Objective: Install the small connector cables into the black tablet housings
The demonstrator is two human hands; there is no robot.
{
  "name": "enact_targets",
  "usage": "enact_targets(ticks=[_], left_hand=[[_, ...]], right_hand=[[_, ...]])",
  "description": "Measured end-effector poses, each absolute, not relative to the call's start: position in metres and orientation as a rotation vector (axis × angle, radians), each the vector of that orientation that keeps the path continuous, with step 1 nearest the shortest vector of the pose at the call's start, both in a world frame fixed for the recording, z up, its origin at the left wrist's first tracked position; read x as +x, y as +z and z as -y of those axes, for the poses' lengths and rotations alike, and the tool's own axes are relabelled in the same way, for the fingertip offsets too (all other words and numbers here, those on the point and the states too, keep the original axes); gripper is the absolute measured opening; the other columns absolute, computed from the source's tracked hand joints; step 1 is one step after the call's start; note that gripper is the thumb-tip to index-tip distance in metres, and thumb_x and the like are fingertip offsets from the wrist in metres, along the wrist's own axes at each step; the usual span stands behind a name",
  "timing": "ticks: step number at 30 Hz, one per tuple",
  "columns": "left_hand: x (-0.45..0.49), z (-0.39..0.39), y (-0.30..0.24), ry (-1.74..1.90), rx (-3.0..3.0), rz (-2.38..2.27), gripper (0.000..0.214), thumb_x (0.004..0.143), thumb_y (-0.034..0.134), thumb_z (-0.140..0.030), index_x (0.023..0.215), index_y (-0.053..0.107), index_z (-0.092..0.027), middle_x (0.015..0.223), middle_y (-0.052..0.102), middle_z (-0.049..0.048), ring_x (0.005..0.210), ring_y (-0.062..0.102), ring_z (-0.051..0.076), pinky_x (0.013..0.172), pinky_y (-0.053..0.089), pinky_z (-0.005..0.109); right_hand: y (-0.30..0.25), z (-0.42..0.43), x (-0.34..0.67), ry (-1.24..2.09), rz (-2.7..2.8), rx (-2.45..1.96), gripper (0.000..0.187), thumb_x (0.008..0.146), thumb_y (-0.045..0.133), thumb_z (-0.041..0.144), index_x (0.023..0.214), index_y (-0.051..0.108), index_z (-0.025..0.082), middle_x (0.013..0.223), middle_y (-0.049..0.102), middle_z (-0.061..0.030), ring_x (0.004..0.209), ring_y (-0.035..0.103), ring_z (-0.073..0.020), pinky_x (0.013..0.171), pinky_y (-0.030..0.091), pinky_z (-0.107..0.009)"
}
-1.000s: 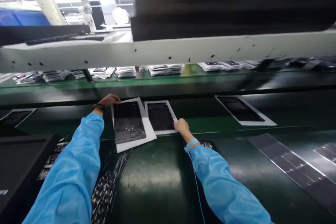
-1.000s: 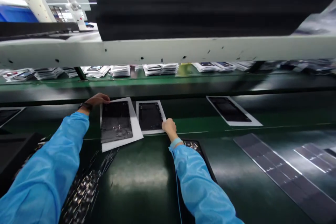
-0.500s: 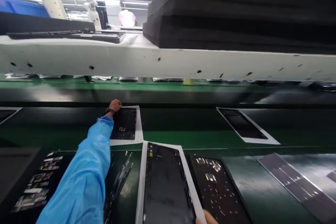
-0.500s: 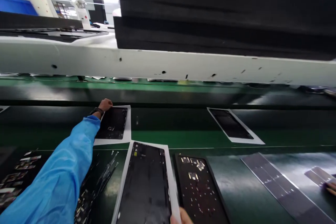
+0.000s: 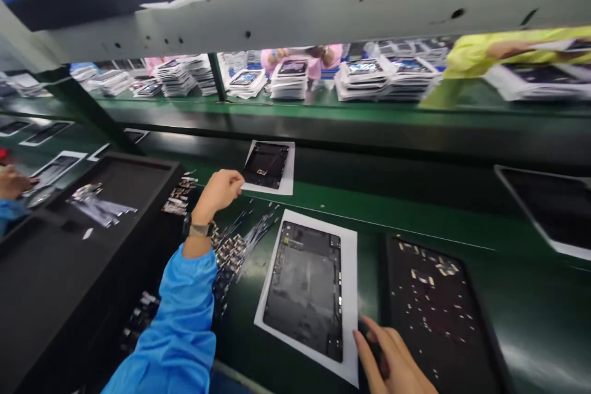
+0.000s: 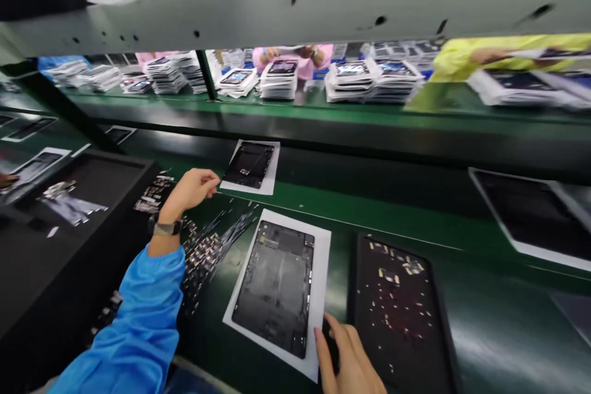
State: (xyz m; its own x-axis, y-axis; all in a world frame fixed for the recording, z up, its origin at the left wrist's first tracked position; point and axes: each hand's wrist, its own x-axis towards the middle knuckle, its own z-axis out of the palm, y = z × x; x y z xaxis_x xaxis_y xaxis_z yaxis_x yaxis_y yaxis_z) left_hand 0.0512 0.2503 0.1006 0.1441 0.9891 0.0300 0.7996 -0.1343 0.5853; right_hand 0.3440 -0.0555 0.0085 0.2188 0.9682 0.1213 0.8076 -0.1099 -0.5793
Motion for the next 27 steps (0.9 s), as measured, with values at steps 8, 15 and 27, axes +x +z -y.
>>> enact_targets(ticks=[8,15,27], left_hand=[[-0.032,-0.124,0.057,0.339,1.772,-2.316,0.029,0.086,0.050,-0.014,0.104,0.073,-0.016,0.092,0.075,0.0151,0.086,0.070,0.028,0.075,0.049,0.035],[-0.027,-0.142,0.038,0.229,1.975,-2.248,0.038,0.091,0.051,-0.018,0.125,0.067,-0.023,0.111,0.066,0.0128,0.102,0.065,0.027,0.088,0.049,0.034],[-0.043,-0.178,0.034,0.162,2.222,-2.016,0.038,0.077,0.054,-0.002,0.105,0.067,-0.022,0.121,0.057,0.0109,0.112,0.058,0.027,0.101,0.046,0.039]], right_hand=[[-0.012,0.039,0.347,0.412,1.822,-1.791,0.041,0.094,0.042,0.058,0.095,0.068,0.027,0.091,0.073,-0.0081,0.086,0.072,-0.0281,0.068,0.058,-0.038],[-0.017,0.030,0.342,0.447,1.751,-1.800,0.039,0.089,0.047,0.058,0.098,0.068,0.026,0.078,0.067,-0.0077,0.074,0.068,-0.0282,0.063,0.054,-0.039],[0.003,0.034,0.320,0.621,1.545,-1.692,0.024,0.091,0.049,0.042,0.082,0.065,0.025,0.083,0.067,-0.0079,0.072,0.062,-0.0235,0.064,0.052,-0.033]])
